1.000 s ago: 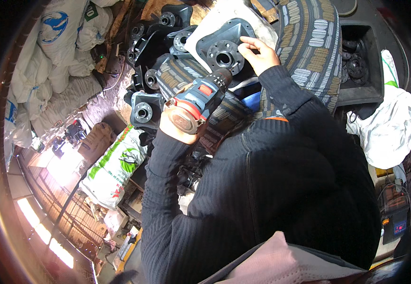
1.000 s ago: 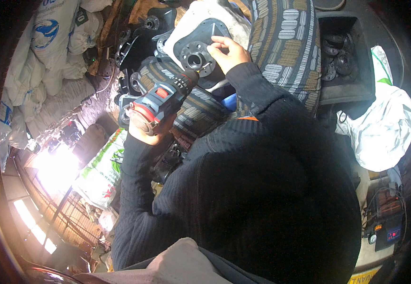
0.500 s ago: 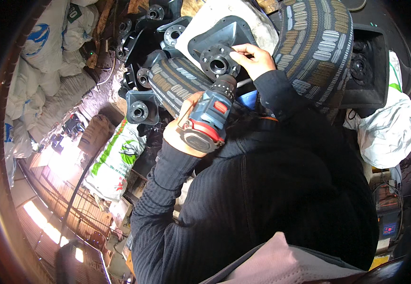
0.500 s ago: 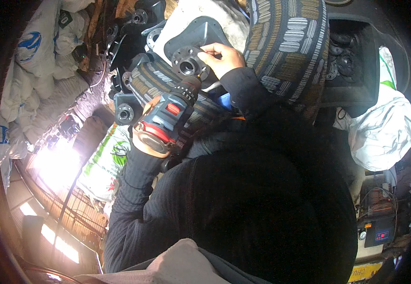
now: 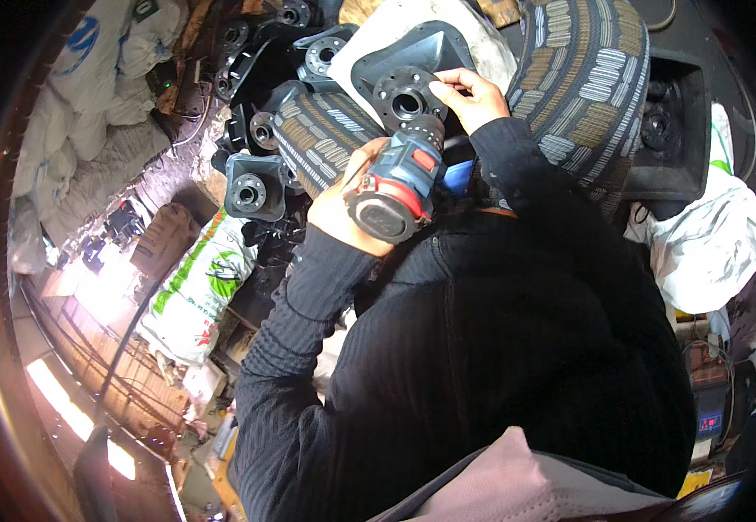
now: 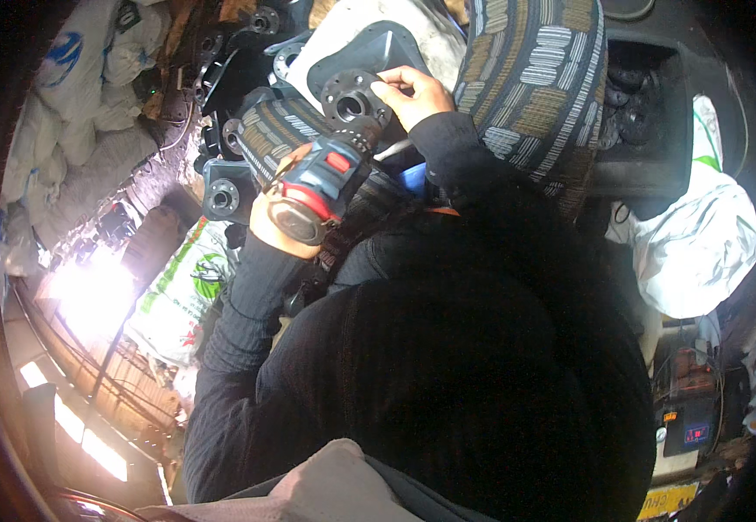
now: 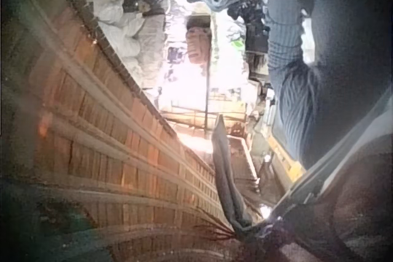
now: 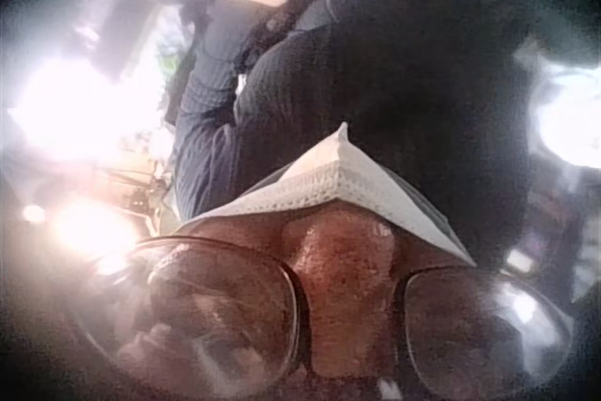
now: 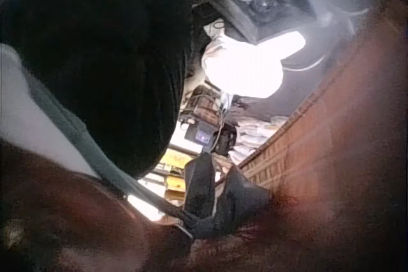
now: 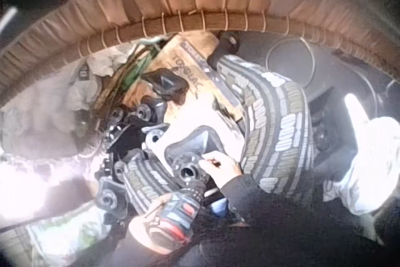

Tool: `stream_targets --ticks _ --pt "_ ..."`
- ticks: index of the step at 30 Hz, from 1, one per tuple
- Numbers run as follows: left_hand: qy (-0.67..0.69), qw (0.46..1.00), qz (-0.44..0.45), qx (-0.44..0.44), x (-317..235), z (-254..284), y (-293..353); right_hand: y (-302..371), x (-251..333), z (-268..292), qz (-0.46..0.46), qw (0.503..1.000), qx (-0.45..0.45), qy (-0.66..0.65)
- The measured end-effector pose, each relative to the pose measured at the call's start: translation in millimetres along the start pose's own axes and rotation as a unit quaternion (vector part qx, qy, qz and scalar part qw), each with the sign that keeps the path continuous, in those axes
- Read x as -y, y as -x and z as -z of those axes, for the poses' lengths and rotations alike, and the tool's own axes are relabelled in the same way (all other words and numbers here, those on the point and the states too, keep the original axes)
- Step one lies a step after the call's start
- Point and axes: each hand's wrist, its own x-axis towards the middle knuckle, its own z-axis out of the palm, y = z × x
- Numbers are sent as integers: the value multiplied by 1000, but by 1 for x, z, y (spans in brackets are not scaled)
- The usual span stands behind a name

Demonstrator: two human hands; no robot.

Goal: The person uses a cordless drill to make holes in black plastic parts placed on a workbench. They repeatedly position the drill, press the trigger, and reposition the parts to drill additional holes.

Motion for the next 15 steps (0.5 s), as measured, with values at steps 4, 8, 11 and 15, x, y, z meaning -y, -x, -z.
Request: stream_targets --ticks 4,8,11,15 --pt "7 998 32 -55 -7 1 22 -15 -31 -9 49 998 -13 23" --pt "2 999 -18 -41 8 -18 67 -30 -44 3 97 995 16 34" --pt "-103 994 18 14 44 -52 94 -44 -53 15 -4 999 30 -15" --pt "122 976 -90 -154 97 -58 121 -13 21 10 -18 984 23 -177"
